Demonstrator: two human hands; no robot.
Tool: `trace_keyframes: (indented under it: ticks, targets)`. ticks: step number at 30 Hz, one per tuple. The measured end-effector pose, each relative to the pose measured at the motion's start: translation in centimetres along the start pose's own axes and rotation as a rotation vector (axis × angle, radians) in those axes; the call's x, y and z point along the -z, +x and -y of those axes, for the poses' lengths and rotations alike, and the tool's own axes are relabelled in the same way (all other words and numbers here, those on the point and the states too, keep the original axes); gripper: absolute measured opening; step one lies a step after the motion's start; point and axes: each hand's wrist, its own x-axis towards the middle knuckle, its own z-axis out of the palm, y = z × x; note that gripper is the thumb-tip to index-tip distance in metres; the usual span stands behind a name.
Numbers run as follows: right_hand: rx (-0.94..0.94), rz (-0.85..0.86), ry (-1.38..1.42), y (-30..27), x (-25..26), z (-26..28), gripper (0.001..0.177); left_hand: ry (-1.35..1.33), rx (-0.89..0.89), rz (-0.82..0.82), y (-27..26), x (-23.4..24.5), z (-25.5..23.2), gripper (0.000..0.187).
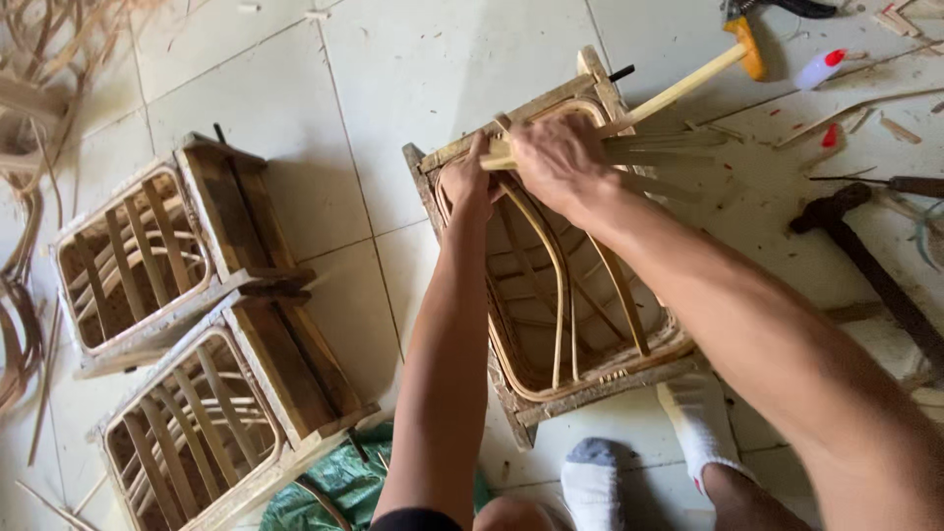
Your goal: The person assembles a rectangular woven basket by inserting bamboo strips into a wooden mold. They use a hammer to secure the strips and a lighter to heat and shape the bamboo edges.
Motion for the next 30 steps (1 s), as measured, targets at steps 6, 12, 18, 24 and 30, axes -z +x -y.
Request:
trace_keyframes:
  ticks: [6,12,18,24,30]
  targets:
    - [-0.040,-0.058,-0.197,-2.3,6.3,0.3,0.012,-0.084,0.034,0.103,1.0,-0.6,-0.6,0.042]
    - [-0.365,0.252,0.016,0.1,1.1,-0.1,0.020,0.107,0.017,0.118,-0.1,1.4,-2.2,0.051]
    - [-0.225,0.145,-0.063,4.5,-4.9,-1.4,0.015,0.277,0.036,0.189,-0.2,2.4,-3.0,0.053]
    - [-0.369,0.117,0.276,4.6,-8.4,-0.1,0.026,0.262,0.048,0.384,-0.3,4.0,-3.7,0.053]
    - [-0.182,0.017,-0.042,4.8,-10.7,-0.9,0.036,0.874,-0.663,-0.262,1.2,7.2,-4.1,0.062]
